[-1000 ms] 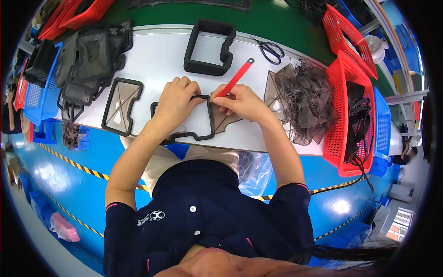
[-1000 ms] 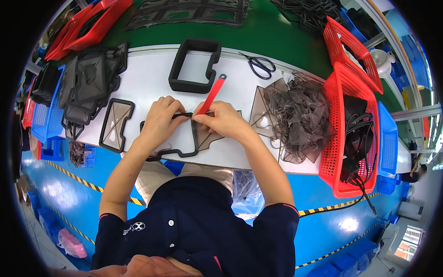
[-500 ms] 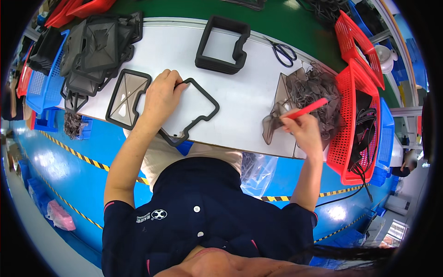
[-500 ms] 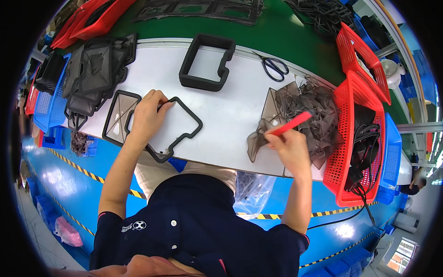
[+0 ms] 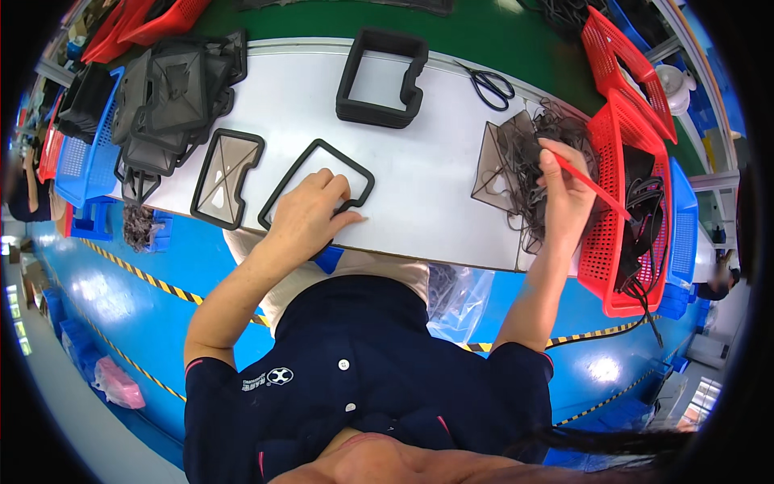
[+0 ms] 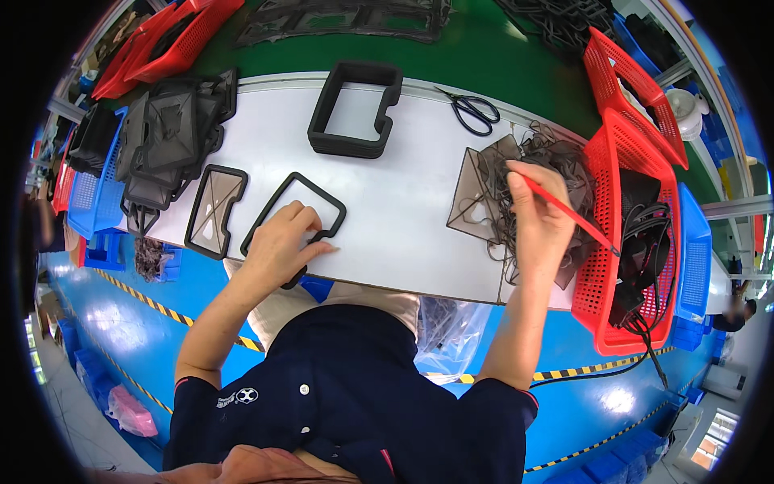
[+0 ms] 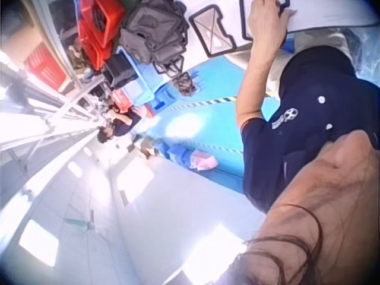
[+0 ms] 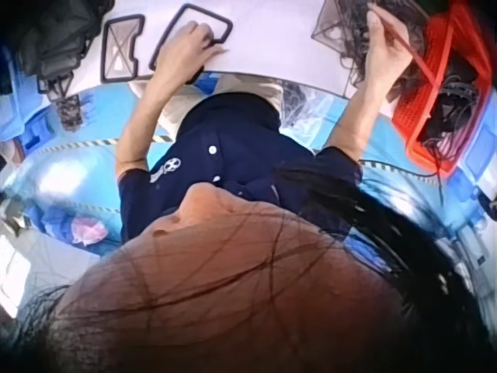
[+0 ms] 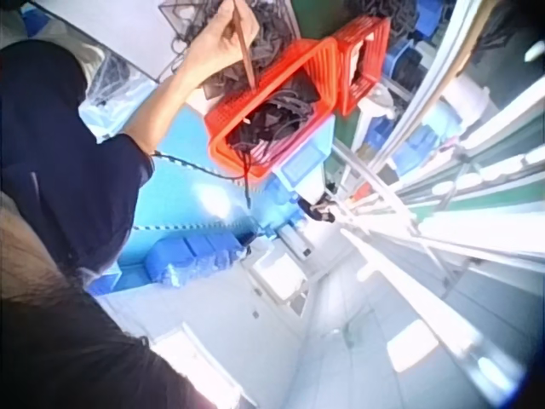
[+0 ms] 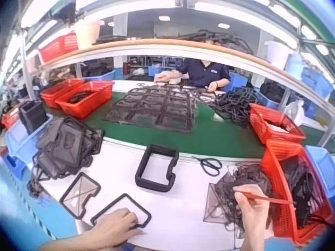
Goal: Cleaning and trimming excess material from plastic frames using a manual trimming tool.
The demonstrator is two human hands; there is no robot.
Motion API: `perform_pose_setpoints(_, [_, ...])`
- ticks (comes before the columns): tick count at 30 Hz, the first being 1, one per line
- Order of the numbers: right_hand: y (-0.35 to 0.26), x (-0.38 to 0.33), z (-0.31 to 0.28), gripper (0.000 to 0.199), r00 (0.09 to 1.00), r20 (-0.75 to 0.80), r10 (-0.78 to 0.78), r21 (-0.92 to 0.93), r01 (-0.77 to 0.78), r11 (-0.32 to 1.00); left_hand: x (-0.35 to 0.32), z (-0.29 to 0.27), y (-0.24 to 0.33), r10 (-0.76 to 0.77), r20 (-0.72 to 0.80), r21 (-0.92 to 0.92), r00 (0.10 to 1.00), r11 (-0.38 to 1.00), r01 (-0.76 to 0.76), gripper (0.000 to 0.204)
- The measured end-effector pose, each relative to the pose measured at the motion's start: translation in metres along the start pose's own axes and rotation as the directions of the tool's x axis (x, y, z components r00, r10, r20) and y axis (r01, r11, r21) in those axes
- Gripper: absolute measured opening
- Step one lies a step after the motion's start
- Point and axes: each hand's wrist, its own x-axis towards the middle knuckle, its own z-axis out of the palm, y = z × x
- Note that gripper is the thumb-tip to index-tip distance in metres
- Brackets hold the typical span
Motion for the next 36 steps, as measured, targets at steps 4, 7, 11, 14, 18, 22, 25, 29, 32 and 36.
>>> perform_pose_setpoints(4, [-0.016, -0.028, 0.051, 0.016, 0.970, 0.239, 0.046, 0.506, -0.164, 0.847, 0.003, -0.013, 0.008, -0.143, -0.018, -0.328, 0.990, 0.936, 0.129, 0.022])
perform_pose_setpoints(7, [-0.036, -0.047, 0.071, 0.018, 0.917, 0.399, 0.033, 0.703, -0.329, 0.630, 0.004, -0.044, 0.023, -0.290, 0.000, -0.859, 0.957, 0.490, 0.148, 0.027])
perform_pose_setpoints(11, [-0.061, -0.063, 0.100, 0.017, 0.843, 0.538, 0.002, 0.709, -0.454, 0.540, -0.005, -0.034, 0.008, -0.334, 0.000, -0.947, 0.943, 0.301, 0.107, 0.026])
perform_pose_setpoints(14, [-0.046, -0.073, 0.137, 0.018, 0.765, 0.643, 0.033, 0.636, -0.558, 0.532, -0.017, -0.009, -0.004, -0.406, 0.053, -0.965, 0.912, 0.213, 0.151, 0.028])
perform_pose_setpoints(18, [-0.018, -0.085, 0.165, 0.017, 0.745, 0.656, 0.121, 0.627, -0.628, 0.461, -0.024, 0.007, -0.011, -0.452, 0.081, -0.961, 0.888, 0.199, 0.189, 0.032])
perform_pose_setpoints(22, [-0.014, -0.092, 0.172, 0.018, 0.730, 0.667, 0.151, 0.584, -0.637, 0.503, -0.030, 0.011, -0.021, -0.452, 0.059, -0.939, 0.890, 0.278, 0.203, 0.034])
perform_pose_setpoints(25, [-0.019, -0.093, 0.176, 0.016, 0.746, 0.651, 0.138, 0.579, -0.606, 0.546, -0.029, 0.007, -0.017, -0.461, 0.053, -0.936, 0.886, 0.287, 0.205, 0.036])
perform_pose_setpoints(29, [-0.023, -0.092, 0.176, 0.015, 0.738, 0.660, 0.139, 0.589, -0.623, 0.514, -0.030, 0.008, -0.017, -0.472, 0.024, -0.942, 0.881, 0.286, 0.178, 0.036])
perform_pose_setpoints(32, [-0.022, -0.092, 0.177, 0.016, 0.741, 0.658, 0.135, 0.588, -0.617, 0.524, -0.029, 0.007, -0.014, -0.470, 0.016, -0.941, 0.882, 0.290, 0.171, 0.034])
perform_pose_setpoints(36, [-0.024, -0.090, 0.176, 0.016, 0.740, 0.663, 0.111, 0.587, -0.606, 0.537, -0.031, 0.008, -0.014, -0.458, -0.008, -0.936, 0.889, 0.316, 0.154, 0.034])
